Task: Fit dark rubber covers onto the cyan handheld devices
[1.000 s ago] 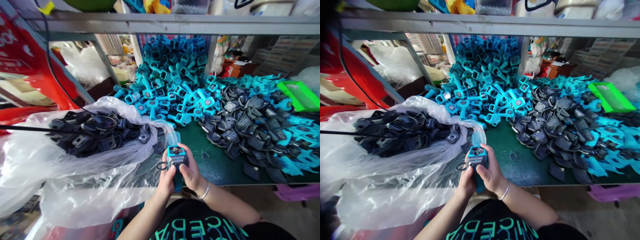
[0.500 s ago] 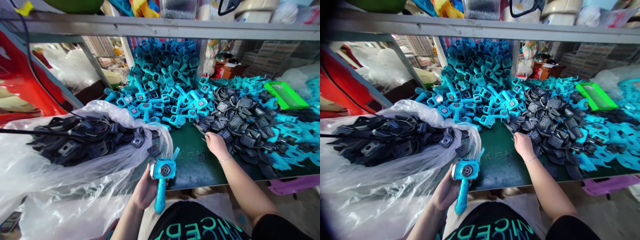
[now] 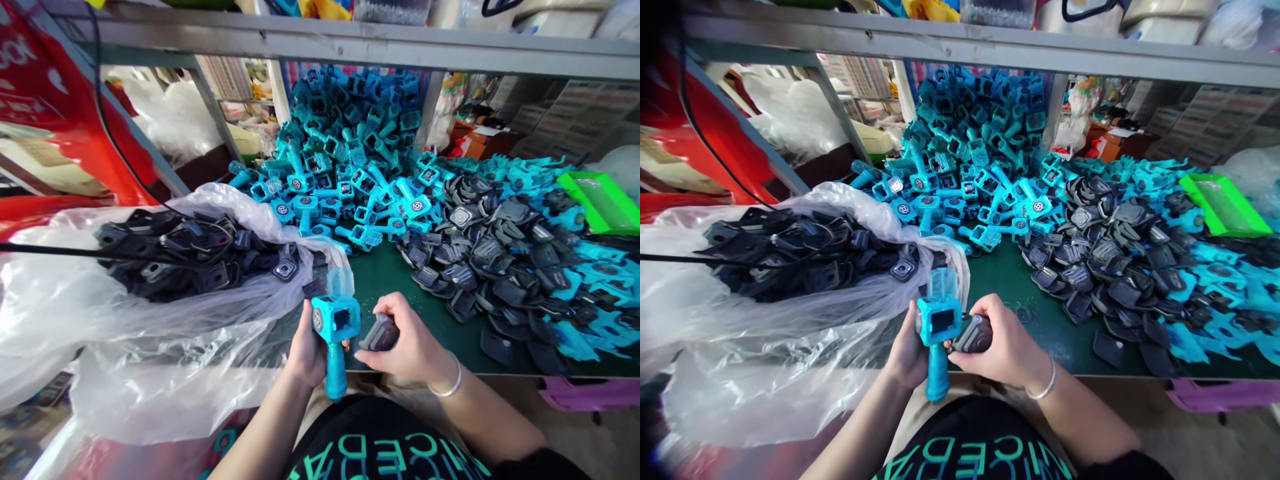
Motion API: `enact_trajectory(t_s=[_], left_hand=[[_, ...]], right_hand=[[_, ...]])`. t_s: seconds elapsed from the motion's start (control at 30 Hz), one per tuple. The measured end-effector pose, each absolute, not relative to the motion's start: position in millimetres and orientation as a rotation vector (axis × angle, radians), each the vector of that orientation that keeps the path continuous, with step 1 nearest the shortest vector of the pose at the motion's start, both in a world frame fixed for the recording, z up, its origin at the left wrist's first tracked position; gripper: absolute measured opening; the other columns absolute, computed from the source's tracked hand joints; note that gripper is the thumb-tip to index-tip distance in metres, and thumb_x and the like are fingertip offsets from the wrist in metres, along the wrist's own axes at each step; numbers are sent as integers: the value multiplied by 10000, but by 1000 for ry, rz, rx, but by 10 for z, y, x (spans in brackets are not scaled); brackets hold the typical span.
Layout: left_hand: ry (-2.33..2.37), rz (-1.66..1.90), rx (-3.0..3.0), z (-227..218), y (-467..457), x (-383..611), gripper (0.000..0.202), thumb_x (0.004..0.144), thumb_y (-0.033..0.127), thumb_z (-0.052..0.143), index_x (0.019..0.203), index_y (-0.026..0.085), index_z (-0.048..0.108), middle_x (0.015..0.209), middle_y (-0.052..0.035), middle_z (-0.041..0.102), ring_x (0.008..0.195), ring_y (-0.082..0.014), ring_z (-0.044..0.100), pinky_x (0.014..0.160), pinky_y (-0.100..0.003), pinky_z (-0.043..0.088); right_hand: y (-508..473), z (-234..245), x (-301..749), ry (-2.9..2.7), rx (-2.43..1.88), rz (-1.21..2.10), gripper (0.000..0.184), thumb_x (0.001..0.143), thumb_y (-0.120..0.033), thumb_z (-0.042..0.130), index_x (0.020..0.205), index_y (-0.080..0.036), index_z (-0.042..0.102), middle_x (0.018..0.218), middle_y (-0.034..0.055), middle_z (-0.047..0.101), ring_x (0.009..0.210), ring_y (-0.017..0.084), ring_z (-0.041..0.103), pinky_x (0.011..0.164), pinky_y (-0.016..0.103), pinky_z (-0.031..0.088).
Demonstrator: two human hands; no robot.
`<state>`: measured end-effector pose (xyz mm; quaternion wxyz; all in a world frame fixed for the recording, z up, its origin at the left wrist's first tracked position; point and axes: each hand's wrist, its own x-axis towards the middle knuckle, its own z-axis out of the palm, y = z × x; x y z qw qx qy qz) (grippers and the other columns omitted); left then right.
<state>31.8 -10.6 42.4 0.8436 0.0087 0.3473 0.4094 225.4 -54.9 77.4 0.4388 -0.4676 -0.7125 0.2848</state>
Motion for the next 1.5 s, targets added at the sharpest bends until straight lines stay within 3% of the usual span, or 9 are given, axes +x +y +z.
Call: enact_trajectory(t_s=[0.17,0.43,0.53,0.67,0.87,1.03,1.17,1.37,1.5], left_hand=[[774,790,16,576,-203,527,620,1056,570,399,1297,87,702,1015,-161,814,956,-313,786,959,-469,611],[859,754,106,648,-222,629,637,1084,536,306,1373,100,669,1196,-167,792,1192,-318,731,1129,-462,518],[903,843,315,480,-274,554,600,1038,603,441,1319,134,688,1275,-155,764,1298,-326,669,1181,-456,470],[882,1072,853,303,-386,423,862,684,648,889,1362,195,610,1366,-126,705,1345,-341,606,1188,-439,435],[561,1114,745,227,-433,470,916,700,653,850,1432,197,543,1259,-152,735,1206,-368,694,1062,-483,535],[487,1211,747,122,-426,593,926,682,632,868,1459,227,568,1256,-148,741,1195,-371,702,1055,-476,548],[484,1274,678,93,-392,642,958,556,630,939,1386,247,654,1164,-116,768,1064,-344,735,975,-454,584],[541,1115,393,259,-240,466,691,590,782,844,861,149,794,704,-75,734,609,-221,653,735,-421,582],[499,996,311,323,-232,344,696,603,770,843,897,140,810,731,-76,741,584,-197,631,629,-340,517]], right_hand=[[-421,736,2225,-2068,-770,161,630,895,-413,811,1416,-195,533,1258,142,642,1166,267,630,1012,431,533],[-421,623,2175,-2133,-831,41,736,1037,-561,563,1607,-141,362,1356,189,608,1282,294,560,1091,461,509],[-437,569,2165,-2145,-875,-97,782,1042,-579,535,1622,-96,331,1306,201,619,1242,302,566,1057,451,512],[-421,488,2140,-2172,-852,-186,902,1021,-641,533,1665,-74,255,1261,200,612,1204,314,568,1037,453,498],[-434,318,2105,-1733,-889,213,980,951,-869,308,1695,-240,198,1559,172,389,1462,346,433,1212,524,416],[-525,242,1994,-1711,-1008,680,1159,820,-952,465,1694,-258,154,1646,176,385,1521,392,427,1230,570,420],[-479,200,1989,-1649,-965,612,1100,840,-926,498,1663,-241,250,1596,181,444,1486,380,477,1225,560,433],[-394,379,2354,-1883,-1085,582,987,854,-794,643,1629,-237,392,1575,198,496,1373,338,609,1110,470,566],[-451,521,2387,-1762,-968,431,299,966,-363,749,1225,-222,695,1107,95,721,897,178,748,782,299,646]])
